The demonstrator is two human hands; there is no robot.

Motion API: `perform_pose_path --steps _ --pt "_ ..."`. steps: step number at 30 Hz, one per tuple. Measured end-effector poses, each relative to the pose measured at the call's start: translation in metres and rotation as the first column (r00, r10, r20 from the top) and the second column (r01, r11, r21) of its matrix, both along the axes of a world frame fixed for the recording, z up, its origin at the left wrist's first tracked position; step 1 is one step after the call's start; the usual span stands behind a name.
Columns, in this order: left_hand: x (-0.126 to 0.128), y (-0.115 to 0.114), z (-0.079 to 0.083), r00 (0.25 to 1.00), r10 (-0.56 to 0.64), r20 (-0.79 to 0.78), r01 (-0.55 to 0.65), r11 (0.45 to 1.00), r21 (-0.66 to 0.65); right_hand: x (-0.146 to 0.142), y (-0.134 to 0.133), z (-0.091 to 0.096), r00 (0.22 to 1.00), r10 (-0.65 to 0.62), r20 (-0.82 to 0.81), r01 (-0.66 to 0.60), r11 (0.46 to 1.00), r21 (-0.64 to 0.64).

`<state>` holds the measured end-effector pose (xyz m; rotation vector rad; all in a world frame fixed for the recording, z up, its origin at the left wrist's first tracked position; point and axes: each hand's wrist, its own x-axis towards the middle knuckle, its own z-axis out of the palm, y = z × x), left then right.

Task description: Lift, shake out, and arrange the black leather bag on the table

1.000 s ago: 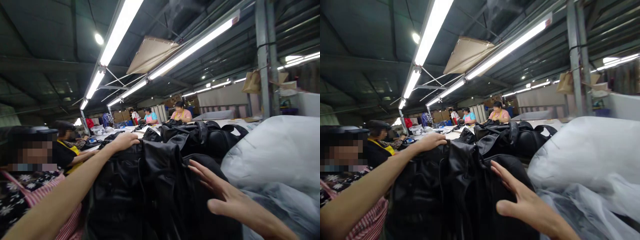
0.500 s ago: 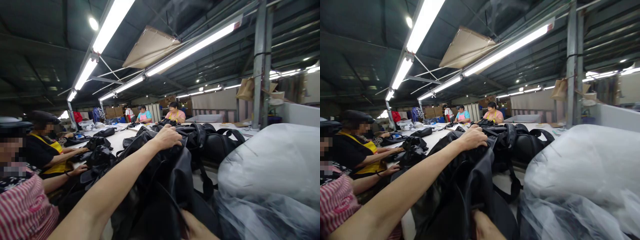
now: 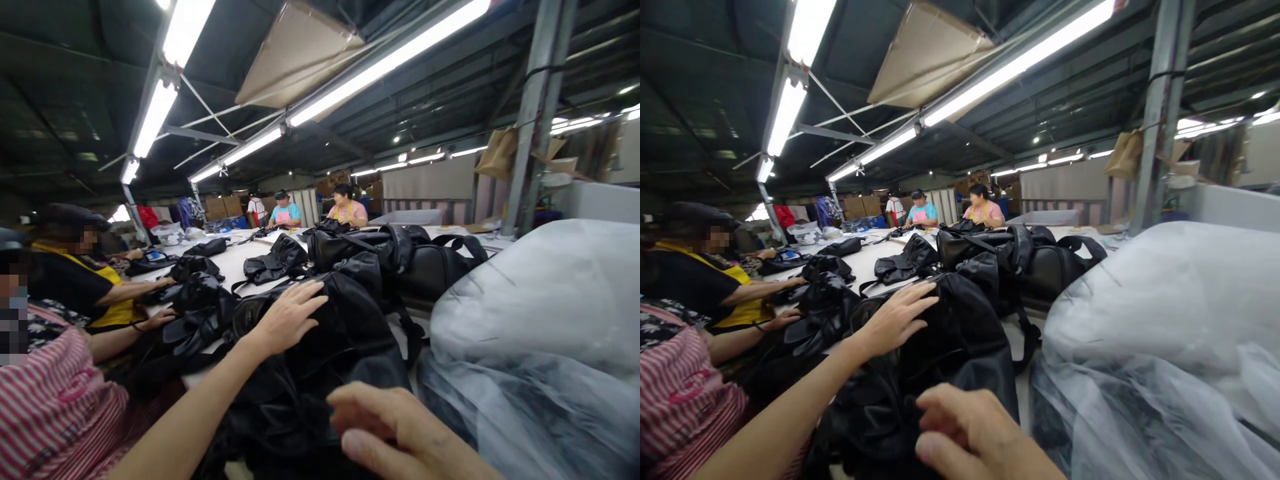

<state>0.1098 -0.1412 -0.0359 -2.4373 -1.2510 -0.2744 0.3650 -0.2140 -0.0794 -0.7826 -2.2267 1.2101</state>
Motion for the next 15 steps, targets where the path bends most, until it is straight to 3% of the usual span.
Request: perform_pose_path --steps 3,6,8,11,15 --pt "-0.045 -0.021 -0.027 0.986 0.158 0.051 -0.156 0.987 -0.046 -0.017 0.017 -0.023 0.987 -0.118 0.111 0.091 0.971 0.221" --pt "-0.064 -0.019 -0.057 0.964 0.259 0.056 -0.252 0.962 -0.101 -0.036 0.029 -0.059 0.939 -0.087 0.332 -0.018 0.953 0.301" --pt "-0.066 -0.007 -0.071 0.953 0.298 0.06 -0.289 0.949 -0.126 -0.044 0.031 -0.074 0.919 -0.081 0.386 -0.054 0.944 0.326" --pt "-0.062 0.019 -0.08 0.94 0.334 0.075 -0.32 0.935 -0.151 -0.048 0.025 -0.08 0.907 -0.099 0.408 -0.072 0.921 0.383" --pt "-0.057 0.044 -0.077 0.945 0.314 0.097 -0.293 0.939 -0.182 -0.048 0.019 -0.072 0.907 -0.113 0.405 -0.061 0.918 0.393"
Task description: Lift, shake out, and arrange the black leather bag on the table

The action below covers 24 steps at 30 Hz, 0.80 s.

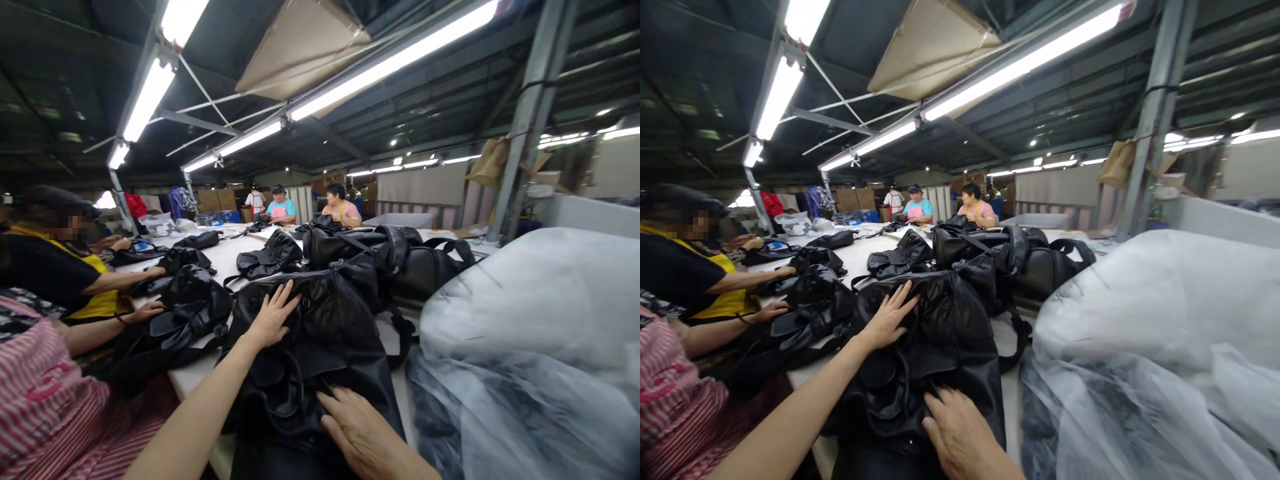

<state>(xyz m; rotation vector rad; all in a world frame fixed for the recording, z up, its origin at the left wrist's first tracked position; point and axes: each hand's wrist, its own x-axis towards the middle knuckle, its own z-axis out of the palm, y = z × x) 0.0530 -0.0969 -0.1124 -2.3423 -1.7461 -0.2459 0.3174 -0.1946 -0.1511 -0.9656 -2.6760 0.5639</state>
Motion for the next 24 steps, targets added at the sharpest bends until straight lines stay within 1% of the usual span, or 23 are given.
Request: perform_pose_path --steps 2,4,7,9,11,13,14,16,18,19,21,23,24 --pt "0.0 0.004 0.0 0.999 -0.032 0.027 0.032 1.0 0.001 0.001 0.001 0.003 0.999 -0.013 -0.029 0.013 1.0 -0.021" --pt "-0.003 0.003 -0.005 0.996 -0.052 0.069 0.052 0.999 0.007 0.002 0.003 0.003 0.998 -0.033 -0.048 0.031 0.999 -0.038" --pt "-0.007 -0.004 -0.015 0.986 -0.068 0.155 0.071 0.997 -0.013 0.004 0.006 0.0 0.995 -0.045 -0.092 0.038 0.996 -0.077" --pt "-0.01 -0.012 -0.016 0.971 -0.097 0.217 0.111 0.993 -0.05 0.007 0.007 -0.002 0.987 -0.06 -0.148 0.041 0.99 -0.133" --pt "-0.013 -0.023 -0.007 0.95 -0.134 0.282 0.163 0.983 -0.084 0.01 0.011 -0.004 0.974 -0.113 -0.198 0.074 0.978 -0.194" --pt "-0.014 -0.039 0.01 0.926 -0.143 0.349 0.184 0.979 -0.086 0.014 0.016 -0.004 0.951 -0.177 -0.253 0.119 0.966 -0.228" --pt "-0.014 -0.05 0.018 0.914 -0.134 0.382 0.172 0.983 -0.067 0.015 0.019 -0.004 0.934 -0.2 -0.296 0.131 0.963 -0.237" --pt "-0.01 -0.077 0.033 0.89 -0.104 0.444 0.117 0.993 -0.001 0.017 0.023 -0.001 0.887 -0.224 -0.403 0.104 0.949 -0.298" --pt "-0.002 -0.108 0.039 0.862 -0.079 0.501 0.061 0.997 0.052 0.017 0.025 0.003 0.827 -0.259 -0.499 0.036 0.91 -0.413" --pt "0.003 -0.123 0.038 0.849 -0.066 0.525 0.046 0.998 0.052 0.017 0.025 0.005 0.792 -0.293 -0.535 0.003 0.879 -0.477" --pt "0.015 -0.149 0.028 0.84 -0.006 0.543 0.029 0.999 -0.034 0.016 0.026 0.007 0.719 -0.38 -0.582 -0.048 0.809 -0.586" --pt "0.027 -0.166 0.013 0.868 0.086 0.489 0.005 0.983 -0.183 0.015 0.027 0.007 0.66 -0.461 -0.592 -0.078 0.743 -0.665" --pt "0.032 -0.171 0.007 0.888 0.127 0.442 -0.021 0.971 -0.238 0.015 0.028 0.006 0.645 -0.489 -0.587 -0.089 0.715 -0.693"
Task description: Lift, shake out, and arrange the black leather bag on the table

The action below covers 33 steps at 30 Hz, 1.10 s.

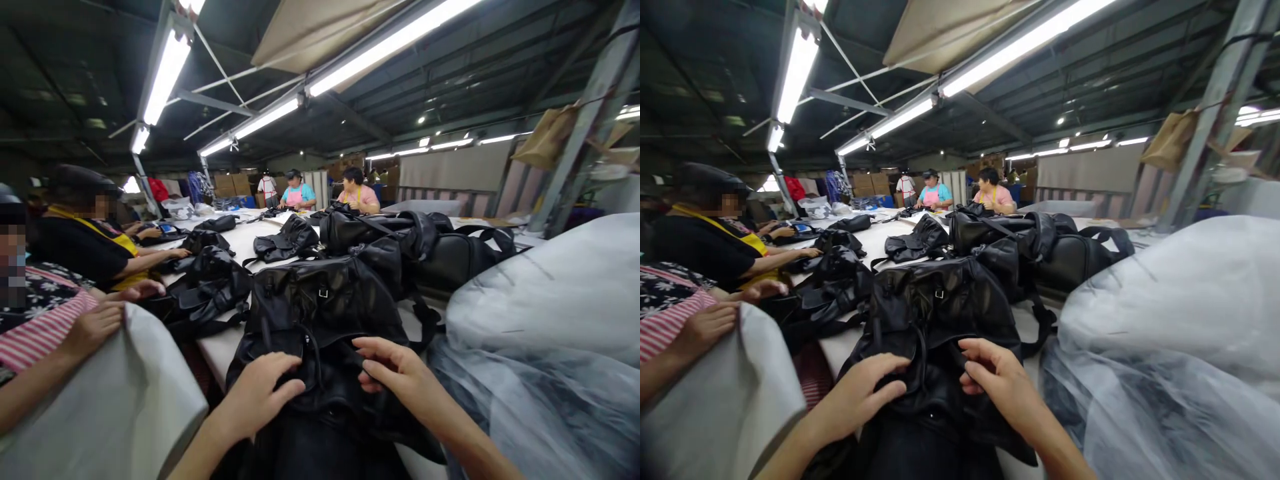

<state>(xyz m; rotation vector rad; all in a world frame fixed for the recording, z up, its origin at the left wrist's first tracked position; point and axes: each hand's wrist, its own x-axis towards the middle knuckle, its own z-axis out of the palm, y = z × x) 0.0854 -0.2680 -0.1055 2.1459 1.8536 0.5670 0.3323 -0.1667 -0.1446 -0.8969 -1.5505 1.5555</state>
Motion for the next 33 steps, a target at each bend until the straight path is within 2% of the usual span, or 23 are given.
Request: perform_pose_path --steps 3,6,8,11,13,17,20,23,26,29,31,33 --pt "0.016 -0.003 -0.01 0.995 0.053 -0.085 -0.057 0.998 -0.04 0.001 0.002 0.0 0.999 0.019 0.028 -0.019 1.0 -0.014" --pt "0.033 0.005 -0.005 0.992 0.087 -0.087 -0.089 0.996 -0.023 0.005 0.001 0.0 0.98 0.088 0.176 -0.104 0.991 0.082" --pt "0.045 0.011 -0.002 0.986 0.134 -0.103 -0.137 0.99 -0.022 0.008 0.0 0.0 0.936 0.115 0.333 -0.189 0.962 0.198" --pt "0.06 0.017 -0.004 0.974 0.19 -0.125 -0.193 0.981 -0.011 0.014 -0.002 -0.002 0.843 0.062 0.534 -0.295 0.884 0.364" --pt "0.066 0.014 -0.012 0.983 0.144 -0.116 -0.145 0.989 0.002 0.016 -0.003 -0.004 0.807 0.027 0.589 -0.321 0.858 0.4" --pt "0.066 -0.001 -0.027 0.987 -0.096 -0.129 0.102 0.994 0.041 0.017 0.003 -0.01 0.818 -0.047 0.574 -0.248 0.871 0.425" --pt "0.06 -0.012 -0.026 0.96 -0.227 -0.163 0.231 0.973 0.002 0.017 0.008 -0.015 0.823 -0.071 0.563 -0.205 0.887 0.413" --pt "0.056 -0.015 -0.021 0.96 -0.257 -0.115 0.254 0.966 -0.038 0.018 0.013 -0.018 0.839 -0.016 0.544 -0.193 0.926 0.324" --pt "0.054 -0.01 -0.025 0.986 -0.162 0.038 0.162 0.987 -0.005 0.023 0.013 -0.014 0.823 0.01 0.567 -0.186 0.95 0.253" --pt "0.049 0.001 -0.04 0.986 0.046 0.159 -0.05 0.998 0.023 0.032 0.006 0.002 0.787 -0.066 0.614 -0.168 0.934 0.316" --pt "0.042 0.013 -0.055 0.98 0.149 0.133 -0.157 0.986 0.057 0.036 -0.002 0.015 0.762 -0.124 0.635 -0.168 0.91 0.38" --pt "0.032 0.029 -0.073 0.978 0.183 0.102 -0.191 0.979 0.077 0.038 -0.007 0.026 0.726 -0.164 0.668 -0.183 0.89 0.418"
